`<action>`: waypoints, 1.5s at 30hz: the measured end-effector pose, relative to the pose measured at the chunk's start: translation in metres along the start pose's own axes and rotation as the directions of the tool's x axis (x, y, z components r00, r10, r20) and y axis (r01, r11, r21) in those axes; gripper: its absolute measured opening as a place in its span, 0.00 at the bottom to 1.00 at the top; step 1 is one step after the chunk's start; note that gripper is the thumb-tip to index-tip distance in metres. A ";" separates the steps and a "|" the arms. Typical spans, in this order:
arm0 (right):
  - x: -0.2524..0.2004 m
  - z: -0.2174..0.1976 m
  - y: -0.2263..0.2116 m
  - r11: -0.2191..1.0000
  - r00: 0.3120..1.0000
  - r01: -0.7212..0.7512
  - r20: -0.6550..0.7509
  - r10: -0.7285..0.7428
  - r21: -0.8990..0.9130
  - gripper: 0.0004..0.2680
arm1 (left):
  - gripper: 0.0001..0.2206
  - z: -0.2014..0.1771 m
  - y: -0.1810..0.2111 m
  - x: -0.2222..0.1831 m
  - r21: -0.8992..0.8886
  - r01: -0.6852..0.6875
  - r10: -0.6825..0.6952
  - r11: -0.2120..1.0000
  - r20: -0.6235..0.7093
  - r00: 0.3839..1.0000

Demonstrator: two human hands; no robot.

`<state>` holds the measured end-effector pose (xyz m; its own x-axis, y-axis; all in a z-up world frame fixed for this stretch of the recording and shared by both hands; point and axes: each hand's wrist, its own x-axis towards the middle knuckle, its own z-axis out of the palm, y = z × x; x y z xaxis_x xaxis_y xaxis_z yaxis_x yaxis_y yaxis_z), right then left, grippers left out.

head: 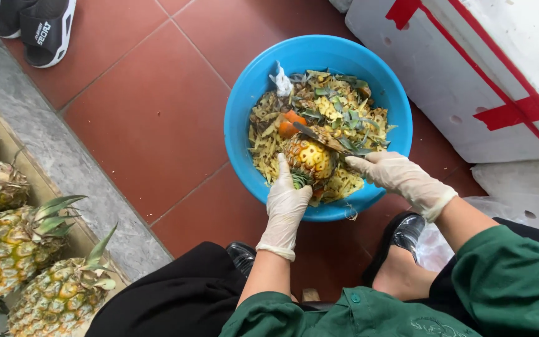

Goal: Peeling a pineapple and removing its eyes using a knife over a blue bowl

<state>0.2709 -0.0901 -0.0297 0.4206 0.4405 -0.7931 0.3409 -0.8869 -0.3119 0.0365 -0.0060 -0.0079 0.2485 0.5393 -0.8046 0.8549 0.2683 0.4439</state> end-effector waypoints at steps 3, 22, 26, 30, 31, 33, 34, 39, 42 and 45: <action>0.021 0.003 -0.015 0.997 0.999 -0.038 0.021 0.040 -0.070 0.25 | 0.47 -0.003 -0.002 0.001 -0.013 0.002 -0.002 1.000 -0.003 1.000; 0.036 0.011 0.000 0.919 0.989 -0.026 0.144 -0.033 0.394 0.30 | 0.58 0.004 -0.020 -0.005 -0.707 -0.009 0.053 0.707 0.040 0.998; -0.001 -0.006 0.000 0.861 0.994 -0.020 0.105 -0.039 0.509 0.28 | 0.42 0.023 -0.027 0.034 -0.830 0.088 0.059 0.551 0.143 0.988; -0.072 -0.005 -0.001 0.968 0.963 0.249 -0.107 -0.248 -0.003 0.19 | 0.49 0.019 -0.010 0.019 -0.694 -0.031 0.042 0.719 -0.001 0.999; -0.072 0.002 0.006 0.971 0.966 0.241 -0.102 -0.240 -0.002 0.19 | 0.49 0.020 -0.012 0.027 -0.694 -0.021 0.036 0.720 0.008 0.999; -0.071 0.014 0.017 0.885 0.915 0.357 -0.078 -0.396 -0.300 0.19 | 0.55 0.022 -0.015 0.045 -0.570 -0.034 0.026 0.821 -0.022 0.999; -0.069 0.017 0.024 0.885 0.916 0.356 -0.075 -0.394 -0.300 0.19 | 0.55 0.027 -0.019 0.056 -0.570 -0.030 0.023 0.821 -0.020 1.000; -0.059 0.021 0.036 0.871 0.923 0.316 -0.090 -0.374 -0.375 0.19 | 0.66 0.036 -0.017 0.074 -0.333 0.053 -0.068 0.941 -0.035 0.997; -0.061 0.018 0.027 0.868 0.931 0.305 -0.071 -0.358 -0.391 0.19 | 0.64 0.039 -0.020 0.083 -0.323 0.067 -0.083 0.944 -0.036 0.996; -0.068 0.015 0.000 0.844 0.948 0.237 -0.074 -0.309 -0.481 0.21 | 0.51 -0.003 0.016 0.010 -0.416 0.038 -0.044 0.909 -0.005 0.999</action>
<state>0.2299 -0.1225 0.0165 0.3558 0.7021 -0.6168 0.7920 -0.5769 -0.1998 0.0514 0.0060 -0.0073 0.2082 0.5313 -0.8212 0.5971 0.5959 0.5370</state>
